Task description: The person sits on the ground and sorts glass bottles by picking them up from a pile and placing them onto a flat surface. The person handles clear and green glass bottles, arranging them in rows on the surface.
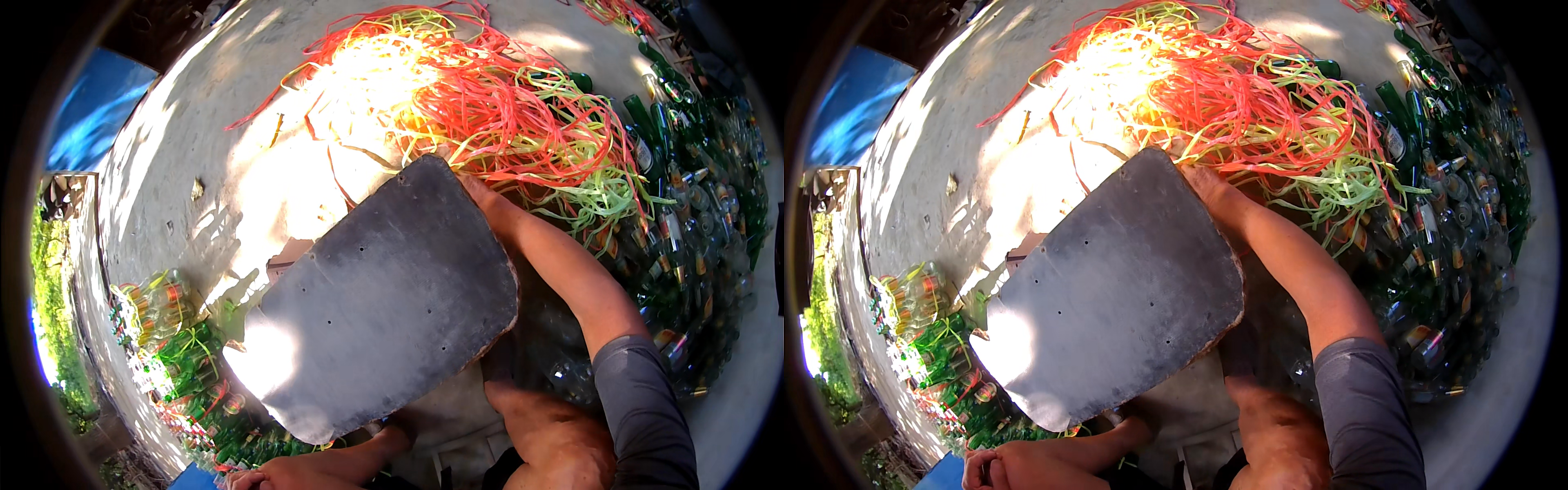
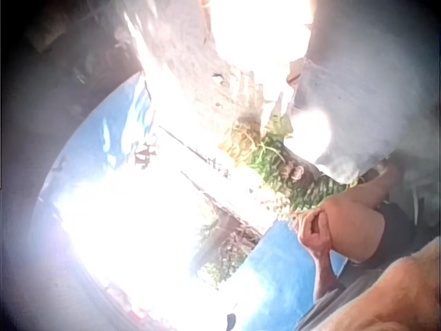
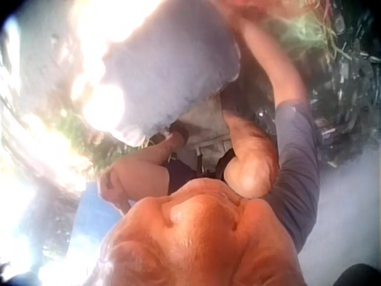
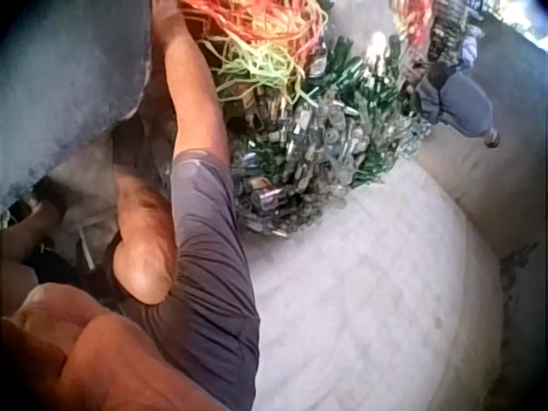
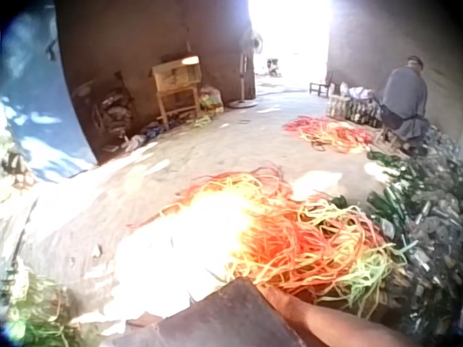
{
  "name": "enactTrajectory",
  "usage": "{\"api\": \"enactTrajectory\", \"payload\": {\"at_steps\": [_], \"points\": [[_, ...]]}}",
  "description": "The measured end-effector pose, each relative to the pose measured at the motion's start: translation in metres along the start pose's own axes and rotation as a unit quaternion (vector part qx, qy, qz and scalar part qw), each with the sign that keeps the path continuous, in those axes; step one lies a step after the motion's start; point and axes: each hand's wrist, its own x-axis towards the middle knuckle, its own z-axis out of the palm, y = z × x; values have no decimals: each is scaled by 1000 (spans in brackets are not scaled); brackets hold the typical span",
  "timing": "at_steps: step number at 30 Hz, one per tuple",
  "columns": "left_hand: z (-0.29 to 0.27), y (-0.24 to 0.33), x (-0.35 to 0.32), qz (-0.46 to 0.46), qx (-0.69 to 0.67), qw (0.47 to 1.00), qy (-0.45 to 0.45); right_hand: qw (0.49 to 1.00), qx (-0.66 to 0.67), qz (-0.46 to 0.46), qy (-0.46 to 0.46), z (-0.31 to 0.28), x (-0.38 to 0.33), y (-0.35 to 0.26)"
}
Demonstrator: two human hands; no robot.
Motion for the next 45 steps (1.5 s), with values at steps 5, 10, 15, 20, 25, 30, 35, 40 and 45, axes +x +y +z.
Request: {"api": "enactTrajectory", "payload": {"at_steps": [5, 10, 15, 20, 25, 30, 35, 40, 45], "points": [[1, -15, 9, -4, -4, 1000, -5, 919, -347, 120, -146, -27, 33, 78], [-1, -5, 7, -2, 4, 1000, 1, 894, -383, 190, -136, -55, 64, 81], [-1, 0, 15, 96, 38, 995, -5, 899, -406, 165, -18, -71, 59, 109], [-27, -31, 58, 510, 173, 840, -56, 873, -423, 241, -24, -120, 57, 110], [-29, -26, 60, 504, 177, 843, -56, 852, -426, 305, -12, -169, 36, 141], [-10, 24, 18, 102, 54, 993, -26, 866, -379, 317, -77, -176, 35, 118], [-8, 28, 16, 56, 24, 998, -8, 863, -469, 187, -29, -172, 39, 65], [-6, 32, 22, 55, 8, 998, -13, 894, -413, 166, -36, -143, 71, 25], [-7, 12, 17, 42, -15, 999, -6, 958, -255, 104, -79, -79, 82, 20]]}}
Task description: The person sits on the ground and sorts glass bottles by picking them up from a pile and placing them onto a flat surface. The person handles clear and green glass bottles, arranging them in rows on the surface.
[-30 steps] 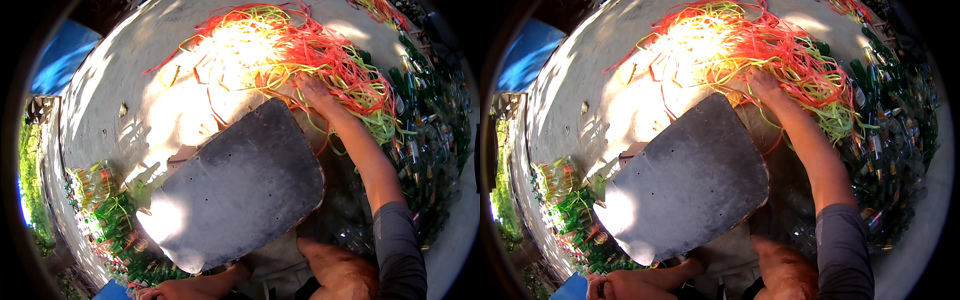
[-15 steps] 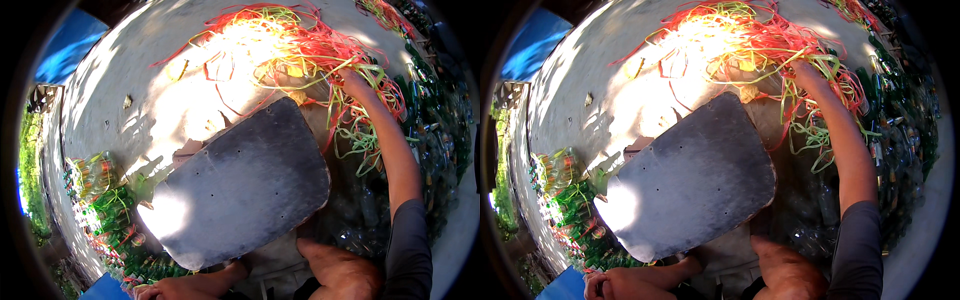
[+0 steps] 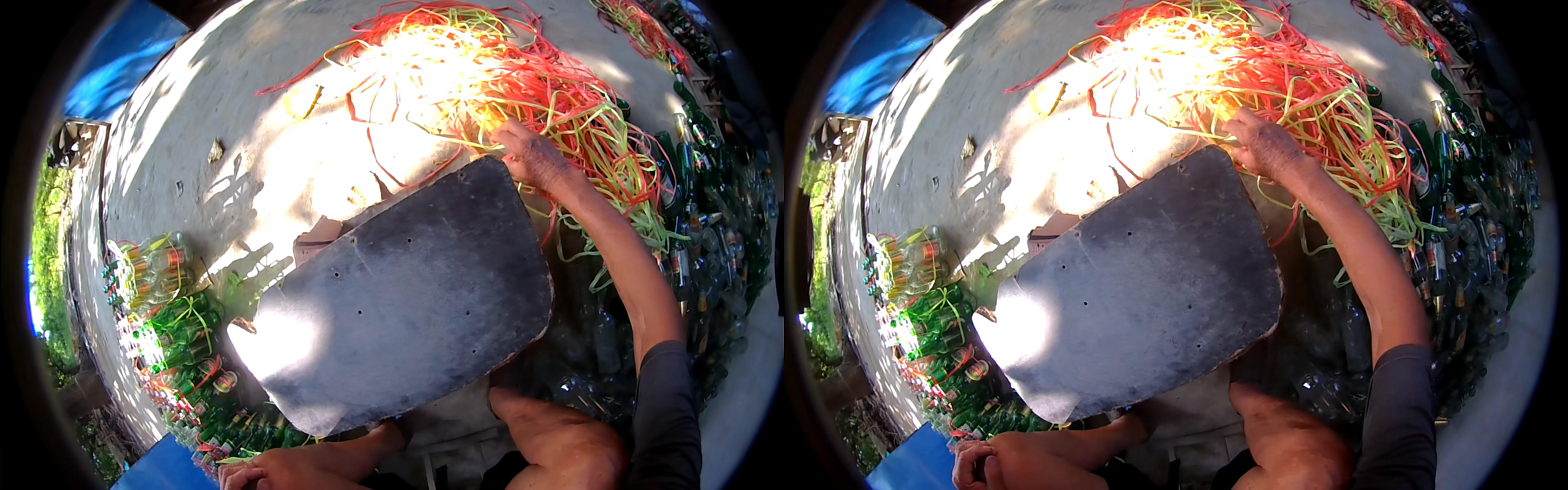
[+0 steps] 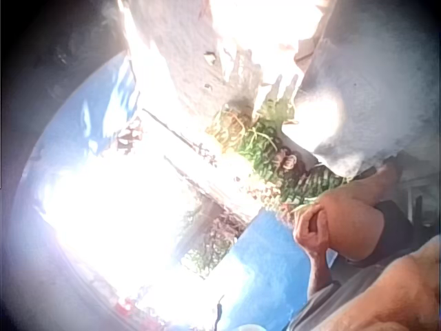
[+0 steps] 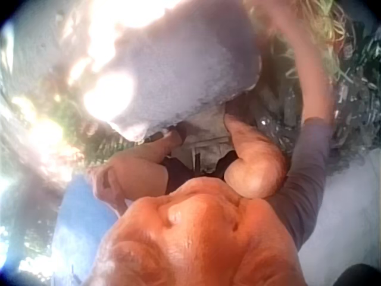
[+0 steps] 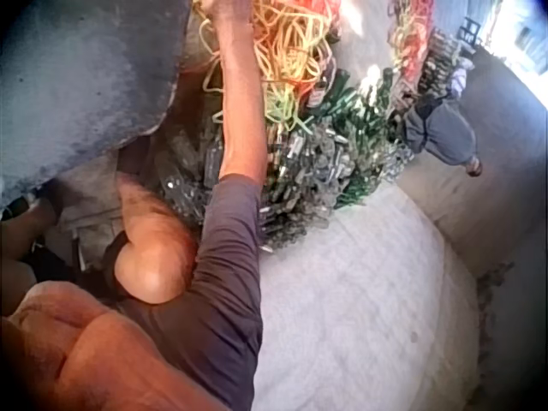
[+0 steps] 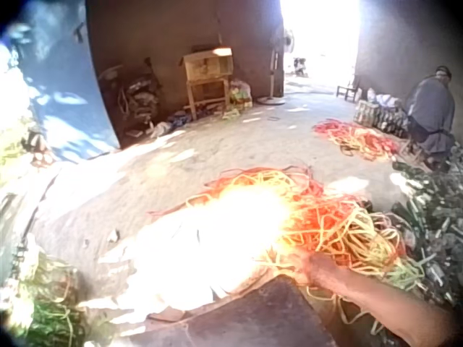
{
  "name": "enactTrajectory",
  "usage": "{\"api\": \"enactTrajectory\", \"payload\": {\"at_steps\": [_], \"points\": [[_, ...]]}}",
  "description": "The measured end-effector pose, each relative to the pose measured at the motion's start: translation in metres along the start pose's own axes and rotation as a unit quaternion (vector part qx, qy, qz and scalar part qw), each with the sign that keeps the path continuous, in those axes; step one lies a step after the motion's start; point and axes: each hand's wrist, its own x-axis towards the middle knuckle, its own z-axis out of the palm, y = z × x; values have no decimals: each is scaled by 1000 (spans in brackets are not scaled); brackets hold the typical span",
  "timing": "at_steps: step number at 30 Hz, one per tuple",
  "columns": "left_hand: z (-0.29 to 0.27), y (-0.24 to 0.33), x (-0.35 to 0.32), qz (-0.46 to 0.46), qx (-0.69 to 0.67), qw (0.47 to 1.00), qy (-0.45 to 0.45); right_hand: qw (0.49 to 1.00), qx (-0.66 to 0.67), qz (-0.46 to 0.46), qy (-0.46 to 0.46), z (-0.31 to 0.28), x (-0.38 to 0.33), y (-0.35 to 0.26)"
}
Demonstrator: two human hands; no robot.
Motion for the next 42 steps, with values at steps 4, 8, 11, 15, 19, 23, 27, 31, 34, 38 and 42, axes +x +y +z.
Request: {"api": "enactTrajectory", "payload": {"at_steps": [4, 8, 11, 15, 19, 23, 27, 31, 34, 38, 42], "points": [[-3, -15, -9, -19, -18, 1000, 14, 998, 61, 14, 9, 42, 1, -11], [-2, -18, -3, 2, -8, 1000, 6, 996, -16, 76, -41, 88, -9, 9], [-2, -15, 0, 2, -14, 1000, -4, 999, -33, 30, -31, 101, -16, 20], [-6, -8, -3, -9, -7, 1000, -4, 998, 61, -15, 13, 59, -20, -29], [-5, -12, -9, -17, -26, 999, 11, 980, 139, 145, -1, 35, 32, 22], [-4, -24, -13, -34, -52, 998, 13, 894, 307, 209, 252, -65, 46, 109], [-6, -13, -8, 1, -30, 1000, 10, 821, 311, 363, 313, -147, 3, 194], [-10, -11, -11, 5, -14, 1000, 8, 858, 150, 466, 159, -147, -45, 184], [-12, -19, -14, 0, -28, 1000, 3, 876, -145, 441, 130, -142, -73, 208], [-13, -24, -23, -20, -28, 999, 4, 890, -254, 331, 183, -134, -52, 155], [-12, -18, -16, -11, -37, 999, 2, 942, -189, 123, 248, -135, -30, 105]]}}
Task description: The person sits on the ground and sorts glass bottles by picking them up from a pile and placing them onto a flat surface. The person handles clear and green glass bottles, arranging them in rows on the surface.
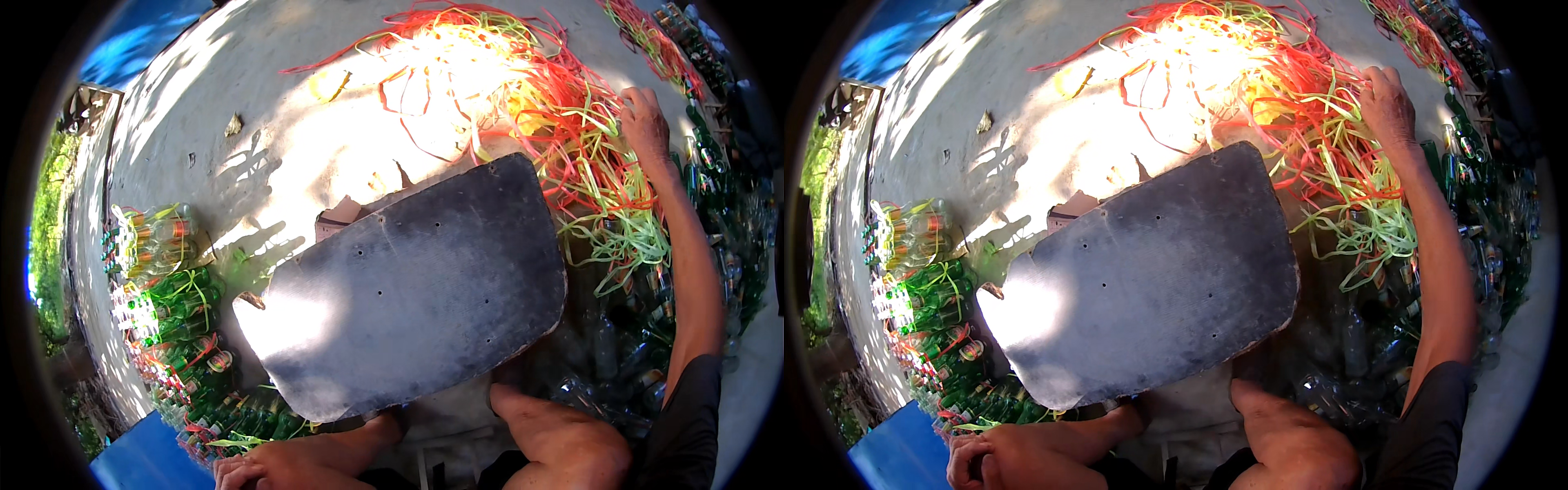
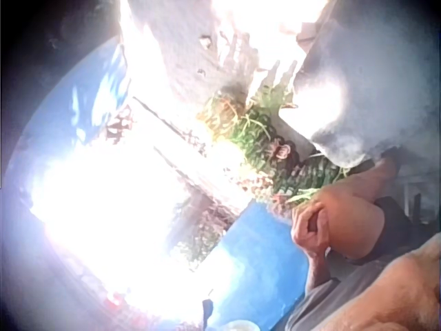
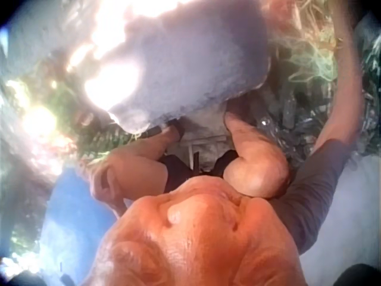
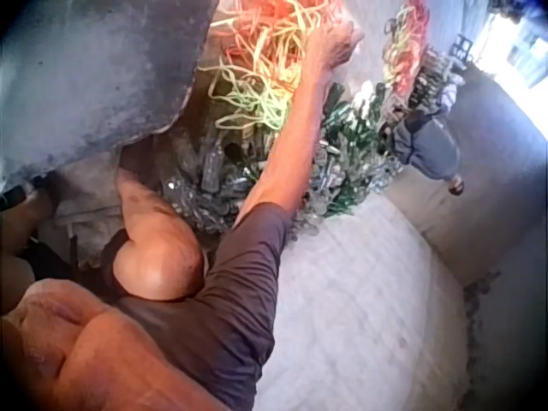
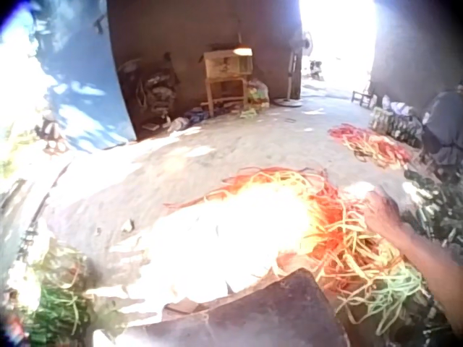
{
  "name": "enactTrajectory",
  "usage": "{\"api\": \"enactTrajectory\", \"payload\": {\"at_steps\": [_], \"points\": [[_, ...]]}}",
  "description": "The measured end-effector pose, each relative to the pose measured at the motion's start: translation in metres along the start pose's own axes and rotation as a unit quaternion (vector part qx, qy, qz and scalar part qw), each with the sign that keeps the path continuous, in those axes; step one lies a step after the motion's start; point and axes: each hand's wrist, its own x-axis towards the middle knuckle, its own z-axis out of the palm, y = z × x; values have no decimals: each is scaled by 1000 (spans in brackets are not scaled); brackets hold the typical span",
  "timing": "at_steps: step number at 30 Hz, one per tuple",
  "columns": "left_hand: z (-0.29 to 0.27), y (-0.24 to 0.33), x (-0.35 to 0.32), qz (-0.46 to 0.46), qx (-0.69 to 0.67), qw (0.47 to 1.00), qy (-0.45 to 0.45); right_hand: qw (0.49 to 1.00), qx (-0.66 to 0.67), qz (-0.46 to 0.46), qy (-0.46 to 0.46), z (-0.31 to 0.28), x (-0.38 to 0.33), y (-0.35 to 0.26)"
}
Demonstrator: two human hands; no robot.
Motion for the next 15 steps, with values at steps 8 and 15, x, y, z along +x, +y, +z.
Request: {"api": "enactTrajectory", "payload": {"at_steps": [8, 15], "points": [[-2, 19, -1, -16, -12, 1000, -8, 800, 423, 206, -374, -23, -70, -154], [-7, 30, 10, -123, -118, 985, -36, 559, 642, 322, -414, 22, -223, -136]]}}
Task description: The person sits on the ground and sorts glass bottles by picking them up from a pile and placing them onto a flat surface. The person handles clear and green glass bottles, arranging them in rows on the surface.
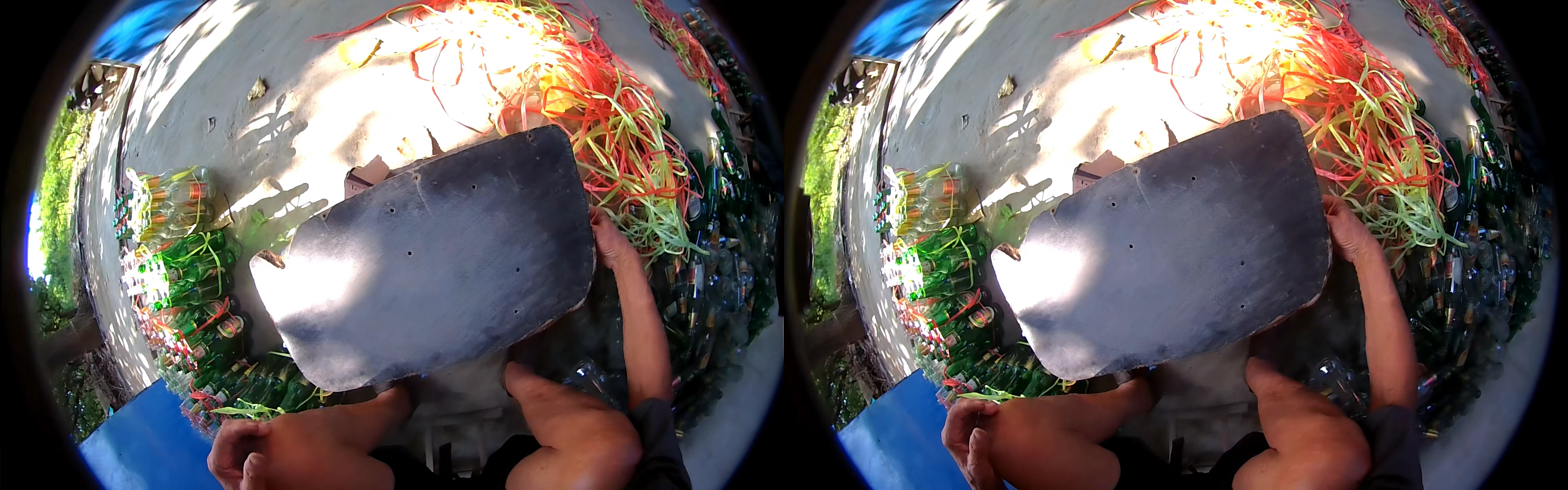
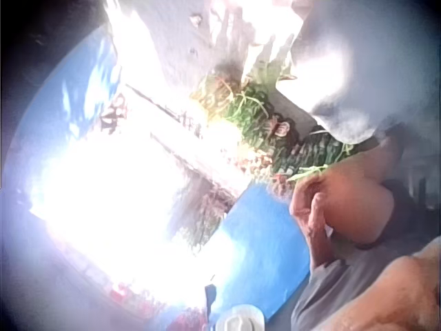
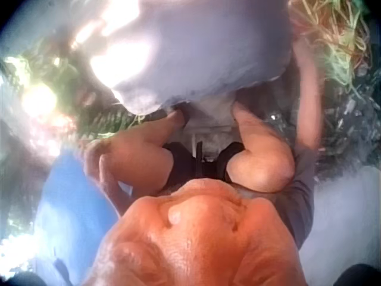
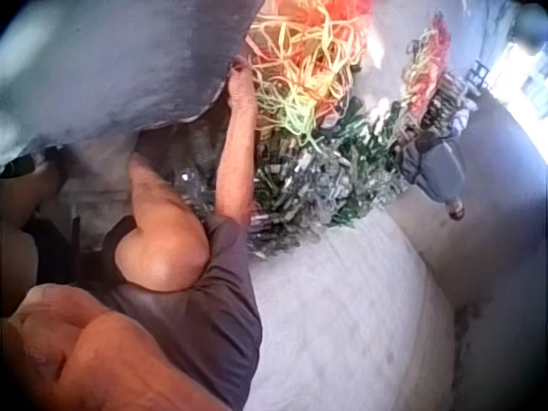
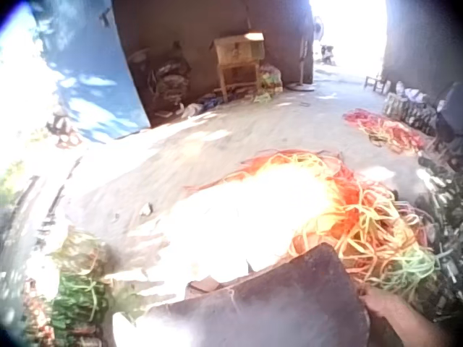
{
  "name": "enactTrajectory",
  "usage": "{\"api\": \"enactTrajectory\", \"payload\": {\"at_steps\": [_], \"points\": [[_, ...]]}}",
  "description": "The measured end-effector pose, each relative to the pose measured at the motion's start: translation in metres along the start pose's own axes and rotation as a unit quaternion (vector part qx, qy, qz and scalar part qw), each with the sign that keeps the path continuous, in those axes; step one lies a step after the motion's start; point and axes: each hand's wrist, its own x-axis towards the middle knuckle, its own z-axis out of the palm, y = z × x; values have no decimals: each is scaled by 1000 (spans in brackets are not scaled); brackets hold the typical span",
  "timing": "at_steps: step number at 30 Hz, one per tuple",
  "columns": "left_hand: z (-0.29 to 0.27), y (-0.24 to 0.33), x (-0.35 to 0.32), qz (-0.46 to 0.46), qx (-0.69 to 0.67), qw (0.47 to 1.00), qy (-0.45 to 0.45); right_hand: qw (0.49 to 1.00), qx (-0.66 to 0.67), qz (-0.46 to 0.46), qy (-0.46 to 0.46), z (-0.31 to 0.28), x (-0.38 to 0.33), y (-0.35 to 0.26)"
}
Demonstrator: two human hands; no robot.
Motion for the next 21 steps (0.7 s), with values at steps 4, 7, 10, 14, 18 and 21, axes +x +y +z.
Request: {"api": "enactTrajectory", "payload": {"at_steps": [4, 7, 10, 14, 18, 21], "points": [[-5, -85, 44, -66, -213, 974, -43, 966, 207, 153, -25, 13, -14, 62], [22, -144, 88, -40, -91, 995, -14, 953, 253, 165, -15, 34, -13, 89], [54, -195, 113, -81, -78, 994, -11, 955, 255, 150, -3, 56, -10, 104], [85, -199, 124, -38, -177, 979, -95, 958, 257, 127, 18, 73, -7, 113], [107, -215, 136, -98, -358, 922, -112, 958, 261, 114, 28, 84, -8, 119], [104, -241, 154, -175, -464, 849, -184, 958, 264, 107, 33, 95, -6, 124]]}}
